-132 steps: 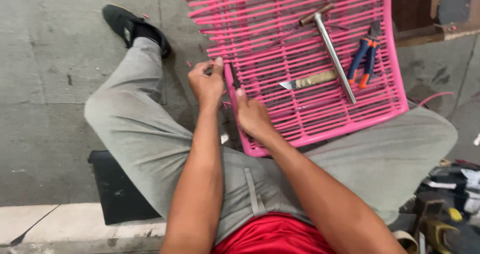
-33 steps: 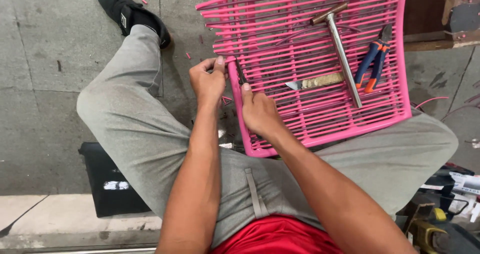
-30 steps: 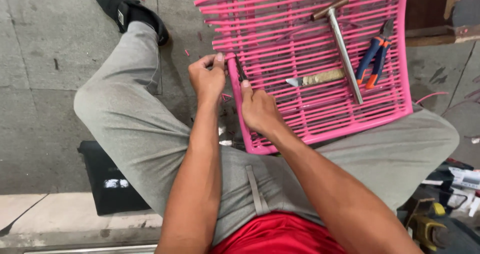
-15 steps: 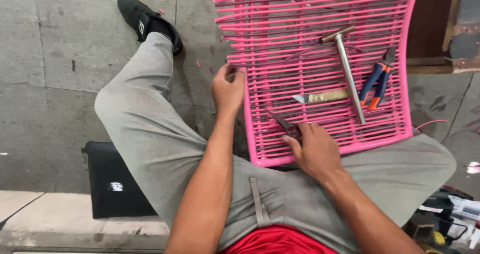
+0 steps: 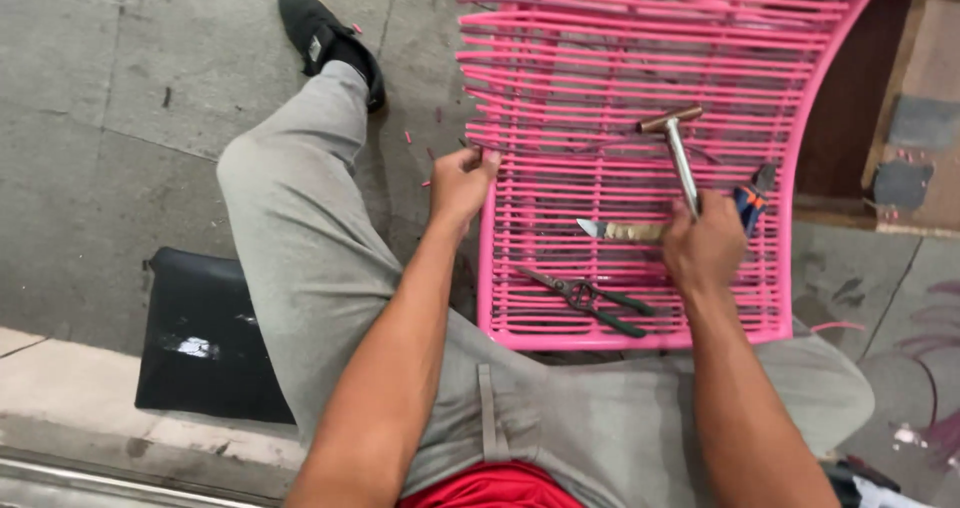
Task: Applying pink plastic cording to a chair frame using various hand tools.
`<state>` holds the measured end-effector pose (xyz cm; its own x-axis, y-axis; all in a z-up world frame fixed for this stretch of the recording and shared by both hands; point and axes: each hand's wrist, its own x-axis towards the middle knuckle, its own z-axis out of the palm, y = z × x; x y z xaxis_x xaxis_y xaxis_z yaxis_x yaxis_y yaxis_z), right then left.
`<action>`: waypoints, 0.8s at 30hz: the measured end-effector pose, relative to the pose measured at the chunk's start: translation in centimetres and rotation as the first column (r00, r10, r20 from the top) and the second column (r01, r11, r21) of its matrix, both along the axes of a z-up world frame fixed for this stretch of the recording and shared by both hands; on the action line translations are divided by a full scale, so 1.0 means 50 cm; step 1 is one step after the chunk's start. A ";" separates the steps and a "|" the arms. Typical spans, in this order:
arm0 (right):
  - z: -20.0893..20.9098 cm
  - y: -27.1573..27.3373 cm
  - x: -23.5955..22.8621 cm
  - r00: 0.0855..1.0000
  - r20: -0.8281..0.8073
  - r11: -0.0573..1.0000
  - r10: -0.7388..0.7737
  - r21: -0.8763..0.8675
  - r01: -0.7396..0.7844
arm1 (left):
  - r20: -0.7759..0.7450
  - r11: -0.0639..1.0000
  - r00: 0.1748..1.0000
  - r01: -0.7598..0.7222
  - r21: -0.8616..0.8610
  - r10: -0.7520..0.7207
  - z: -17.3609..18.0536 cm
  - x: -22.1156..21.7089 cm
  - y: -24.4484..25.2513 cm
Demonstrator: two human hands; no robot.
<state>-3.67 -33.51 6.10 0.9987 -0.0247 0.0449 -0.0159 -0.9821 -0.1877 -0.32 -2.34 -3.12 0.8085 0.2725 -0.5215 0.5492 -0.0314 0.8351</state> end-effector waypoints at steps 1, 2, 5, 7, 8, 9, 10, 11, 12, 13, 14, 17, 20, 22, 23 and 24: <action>0.004 0.003 0.000 1.000 -0.004 1.000 0.000 0.026 0.000 | 0.024 0.963 0.998 -0.051 -0.266 0.059 -0.030 -0.006 0.004; 0.037 0.038 0.002 1.000 -0.008 1.000 0.008 0.029 -0.008 | 0.020 0.963 0.998 -0.060 -0.262 0.067 -0.046 -0.005 0.008; 0.110 0.129 -0.026 0.975 -0.220 0.939 -0.039 0.327 0.112 | 0.027 0.752 0.976 -0.147 -0.642 0.214 -0.087 -0.025 0.001; 0.120 0.191 -0.048 0.924 -0.367 0.784 0.102 0.601 0.152 | -0.143 0.650 0.950 -0.295 -0.701 0.277 -0.098 -0.006 -0.004; 0.124 0.217 -0.052 0.926 -0.364 0.785 0.101 0.601 0.151 | -0.140 0.649 0.951 -0.292 -0.702 0.276 -0.101 -0.006 -0.006; 0.127 0.242 -0.055 0.910 -0.395 0.784 0.130 0.602 0.149 | -0.119 0.590 0.951 -0.273 -0.760 0.287 -0.106 -0.007 -0.009; 0.128 0.269 -0.059 0.891 -0.425 0.783 0.160 0.604 0.148 | -0.101 0.528 0.949 -0.253 -0.811 0.299 -0.111 -0.008 -0.009; 0.136 0.282 -0.062 0.891 -0.424 0.783 0.159 0.604 0.148 | -0.100 0.528 0.949 -0.251 -0.811 0.298 -0.110 -0.006 -0.012; 0.144 0.298 -0.066 0.928 -0.333 0.796 0.166 0.601 0.073 | -0.150 0.491 0.938 -0.294 -0.820 0.312 -0.108 -0.008 -0.011; 0.152 0.314 -0.071 0.955 -0.239 0.808 0.175 0.589 -0.001 | -0.200 0.452 0.925 -0.337 -0.826 0.324 -0.107 -0.010 -0.010; 0.139 0.317 -0.075 0.954 -0.245 0.807 0.175 0.591 0.003 | -0.205 0.454 0.923 -0.343 -0.822 0.325 -0.104 -0.012 -0.006; 0.128 0.323 -0.069 0.935 0.029 0.810 0.354 0.491 -0.322 | -0.201 0.429 0.922 -0.337 -0.838 0.330 -0.102 -0.016 -0.005; 0.155 0.336 -0.048 0.844 -0.500 0.915 0.194 0.403 0.028 | -0.206 0.423 0.923 -0.337 -0.841 0.326 -0.112 -0.013 -0.003; 0.163 0.334 -0.056 0.931 0.086 0.760 0.355 0.554 -0.341 | -0.278 0.386 0.898 -0.404 -0.830 0.341 -0.105 0.000 -0.001; 0.153 0.330 -0.059 0.931 0.086 0.762 0.355 0.551 -0.341 | -0.278 0.382 0.898 -0.402 -0.832 0.340 -0.121 0.001 -0.008; 0.145 0.329 -0.068 0.932 0.097 0.762 0.348 0.550 -0.341 | -0.257 0.355 0.907 -0.373 -0.857 0.333 -0.134 -0.006 -0.010</action>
